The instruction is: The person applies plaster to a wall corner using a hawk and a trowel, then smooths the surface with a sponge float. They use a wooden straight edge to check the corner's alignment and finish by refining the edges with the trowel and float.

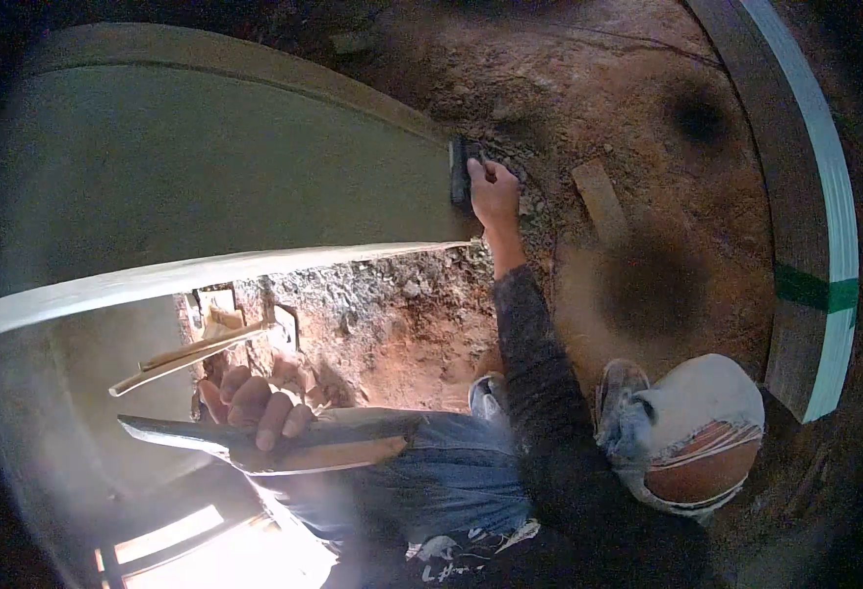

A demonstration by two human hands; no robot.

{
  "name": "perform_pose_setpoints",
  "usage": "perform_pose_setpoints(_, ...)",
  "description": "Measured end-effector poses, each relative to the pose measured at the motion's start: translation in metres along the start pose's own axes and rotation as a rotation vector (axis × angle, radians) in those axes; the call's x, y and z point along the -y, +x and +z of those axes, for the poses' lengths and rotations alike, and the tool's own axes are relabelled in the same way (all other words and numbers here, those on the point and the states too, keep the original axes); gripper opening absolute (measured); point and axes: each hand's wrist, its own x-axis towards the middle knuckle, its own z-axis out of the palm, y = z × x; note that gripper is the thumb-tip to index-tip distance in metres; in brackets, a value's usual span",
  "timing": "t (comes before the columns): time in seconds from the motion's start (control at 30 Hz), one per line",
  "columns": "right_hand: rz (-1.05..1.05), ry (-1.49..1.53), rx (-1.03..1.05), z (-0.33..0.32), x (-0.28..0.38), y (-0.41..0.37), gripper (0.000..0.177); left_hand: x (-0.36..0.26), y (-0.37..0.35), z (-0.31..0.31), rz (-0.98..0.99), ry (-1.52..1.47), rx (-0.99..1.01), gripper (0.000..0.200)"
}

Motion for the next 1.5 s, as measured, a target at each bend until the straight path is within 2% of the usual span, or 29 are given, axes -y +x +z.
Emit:
perform_pose_setpoints(0.07, -0.172, -0.049, -0.001, 0.006, 0.05, -0.03, 0.034, 0.005, 0.001, 0.006, 0.017, 0.011, -0.008, 0.035)
perform_pose_setpoints(0.1, -0.347, 0.078, 0.009, 0.006, 0.096, -0.06, 0.035, 0.007, 0.002, 0.007, 0.02, 0.014, -0.018, 0.035)
perform_pose_setpoints(0.13, -0.433, -0.045, 0.064, 0.007, 0.123, -0.081, 0.042, 0.008, 0.002, 0.007, 0.015, 0.014, -0.022, 0.035)
perform_pose_setpoints(0.17, -0.484, 0.054, 0.162, -0.001, 0.156, -0.104, 0.041, 0.01, 0.004, 0.005, 0.024, -0.018, -0.006, 0.035)
perform_pose_setpoints(0.2, -0.532, 0.154, 0.262, -0.008, 0.179, -0.122, 0.04, 0.011, 0.004, 0.004, 0.033, -0.049, 0.008, 0.035)
perform_pose_setpoints(0.27, -0.393, 0.458, 0.509, -0.009, 0.191, -0.135, 0.038, 0.006, 0.006, -0.001, 0.011, -0.04, -0.012, 0.035)
perform_pose_setpoints(0.33, -0.468, 0.253, 0.248, -0.012, 0.169, -0.107, 0.032, 0.005, 0.008, 0.003, 0.004, -0.029, -0.02, 0.035)
perform_pose_setpoints(0.4, -0.386, -0.005, -0.013, -0.018, 0.105, -0.048, 0.03, 0.013, 0.005, 0.012, 0.021, -0.089, -0.021, 0.036)
perform_pose_setpoints(0.43, -0.188, 0.081, 0.018, -0.016, 0.053, -0.018, 0.036, 0.01, 0.0, 0.009, 0.032, -0.085, -0.022, 0.036)
perform_pose_setpoints(0.47, -0.088, 0.015, 0.017, -0.029, 0.047, -0.02, 0.04, 0.004, -0.002, 0.004, 0.011, -0.061, 0.015, 0.036)
perform_pose_setpoints(0.57, 0.028, -0.104, 0.129, -0.016, 0.002, 0.002, 0.041, -0.001, -0.004, 0.003, 0.008, -0.037, 0.048, 0.037)
perform_pose_setpoints(0.63, -0.214, -0.033, -0.018, 0.006, 0.047, -0.028, 0.04, -0.005, -0.003, 0.0, -0.014, -0.05, 0.064, 0.037)
perform_pose_setpoints(0.67, -0.242, 0.11, 0.036, 0.015, 0.091, -0.052, 0.039, -0.005, -0.003, -0.002, -0.011, -0.052, 0.069, 0.037)
perform_pose_setpoints(0.7, -0.417, 0.145, 0.068, 0.013, 0.146, -0.089, 0.037, -0.005, -0.003, -0.003, -0.01, -0.051, 0.067, 0.041)
perform_pose_setpoints(0.73, -0.478, 0.199, 0.199, 0.013, 0.184, -0.117, 0.036, -0.004, -0.002, -0.004, -0.014, -0.048, 0.064, 0.046)
perform_pose_setpoints(0.77, -0.677, 0.292, 0.235, 0.015, 0.209, -0.14, 0.037, -0.003, -0.002, -0.004, -0.021, -0.049, 0.058, 0.046)
perform_pose_setpoints(0.83, -0.851, 0.359, 0.289, -0.002, 0.25, -0.167, 0.037, 0.0, -0.001, -0.002, 0.034, -0.052, -0.02, 0.044)
perform_pose_setpoints(0.87, -0.853, 0.354, 0.284, -0.006, 0.245, -0.16, 0.037, 0.001, -0.001, -0.001, 0.028, -0.056, -0.018, 0.044)
perform_pose_setpoints(0.97, -0.547, 0.215, 0.028, -0.015, 0.188, -0.094, 0.034, 0.0, -0.004, 0.001, 0.002, -0.088, 0.036, 0.042)
perform_pose_setpoints(1.07, -0.239, 0.106, -0.047, -0.02, 0.063, -0.009, 0.035, -0.008, -0.013, 0.001, 0.008, -0.035, 0.098, 0.032)
perform_pose_setpoints(1.1, -0.021, 0.09, -0.03, -0.022, 0.032, -0.002, 0.035, -0.009, -0.015, 0.002, 0.01, -0.018, 0.088, 0.033)
perform_pose_setpoints(1.13, -0.02, 0.092, -0.028, -0.02, 0.016, 0.0, 0.035, -0.009, -0.016, 0.003, 0.011, -0.016, 0.088, 0.033)
perform_pose_setpoints(1.2, -0.05, -0.145, 0.068, -0.011, -0.007, 0.003, 0.036, -0.011, -0.017, 0.003, 0.011, -0.011, 0.079, 0.033)
perform_pose_setpoints(1.27, -0.329, -0.062, -0.139, 0.016, 0.015, -0.023, 0.038, -0.01, -0.015, 0.003, 0.011, -0.003, 0.088, 0.032)
perform_pose_setpoints(1.3, -0.282, -0.039, -0.048, 0.013, 0.07, -0.056, 0.038, -0.01, -0.015, 0.002, 0.003, 0.004, 0.087, 0.031)
perform_pose_setpoints(1.33, -0.446, 0.028, 0.018, 0.013, 0.106, -0.079, 0.038, -0.008, -0.014, 0.003, -0.006, 0.0, 0.082, 0.031)
perform_pose_setpoints(1.37, -0.403, 0.081, 0.21, -0.003, 0.158, -0.112, 0.038, -0.007, -0.013, 0.005, -0.01, -0.057, 0.099, 0.035)
perform_pose_setpoints(1.47, -0.516, 0.524, 0.487, -0.008, 0.213, -0.162, 0.032, -0.007, -0.013, 0.004, -0.038, -0.109, 0.112, 0.038)
perform_pose_setpoints(1.5, -0.559, 0.403, 0.362, -0.015, 0.21, -0.157, 0.031, -0.006, -0.012, 0.004, -0.028, -0.119, 0.108, 0.038)
